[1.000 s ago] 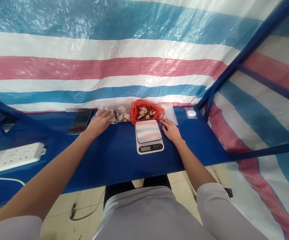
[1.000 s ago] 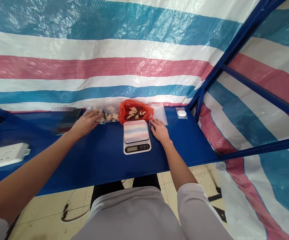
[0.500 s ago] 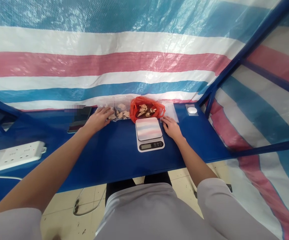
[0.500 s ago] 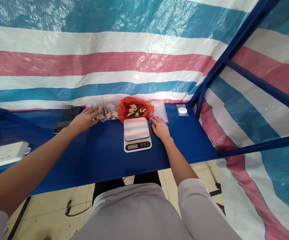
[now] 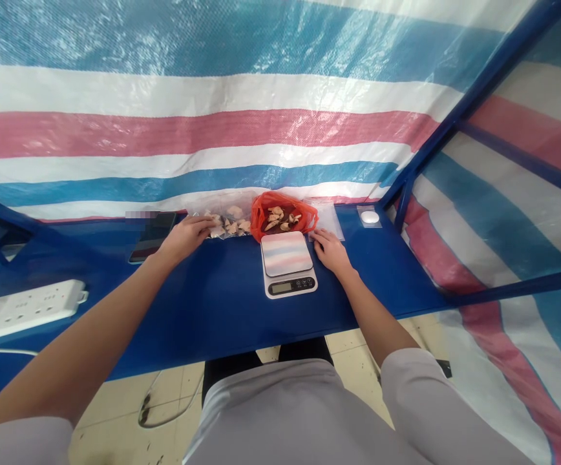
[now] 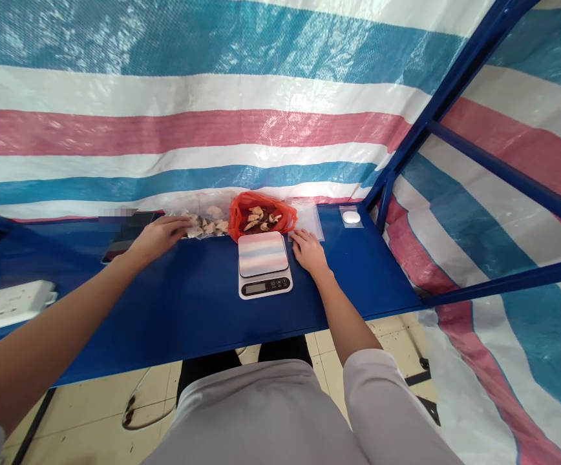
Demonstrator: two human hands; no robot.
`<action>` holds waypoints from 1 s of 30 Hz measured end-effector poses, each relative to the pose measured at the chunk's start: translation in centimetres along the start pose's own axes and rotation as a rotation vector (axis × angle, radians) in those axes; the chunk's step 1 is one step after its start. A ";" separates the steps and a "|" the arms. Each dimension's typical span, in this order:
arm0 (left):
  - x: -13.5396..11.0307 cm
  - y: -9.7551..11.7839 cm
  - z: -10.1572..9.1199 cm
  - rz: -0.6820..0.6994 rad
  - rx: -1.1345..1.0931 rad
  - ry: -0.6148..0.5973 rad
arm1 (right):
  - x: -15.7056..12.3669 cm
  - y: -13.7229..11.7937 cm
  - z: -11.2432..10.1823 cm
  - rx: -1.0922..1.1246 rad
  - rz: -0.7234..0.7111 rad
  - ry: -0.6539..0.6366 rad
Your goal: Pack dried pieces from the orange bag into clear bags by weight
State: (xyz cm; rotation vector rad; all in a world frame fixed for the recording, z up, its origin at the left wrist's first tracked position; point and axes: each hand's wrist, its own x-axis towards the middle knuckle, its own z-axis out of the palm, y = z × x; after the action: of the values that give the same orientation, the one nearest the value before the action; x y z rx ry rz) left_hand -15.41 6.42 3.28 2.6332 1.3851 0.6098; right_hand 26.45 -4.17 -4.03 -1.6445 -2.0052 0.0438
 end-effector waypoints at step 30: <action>-1.1 1.9 -0.5 -0.077 -0.008 0.234 | -0.7 -0.8 -1.0 0.021 0.042 0.075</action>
State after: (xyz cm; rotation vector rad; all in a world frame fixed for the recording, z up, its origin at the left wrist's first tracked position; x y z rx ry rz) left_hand -14.77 4.37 3.95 2.5547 1.5318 0.9358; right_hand 26.22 -5.28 -3.17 -1.6506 -1.9080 0.0179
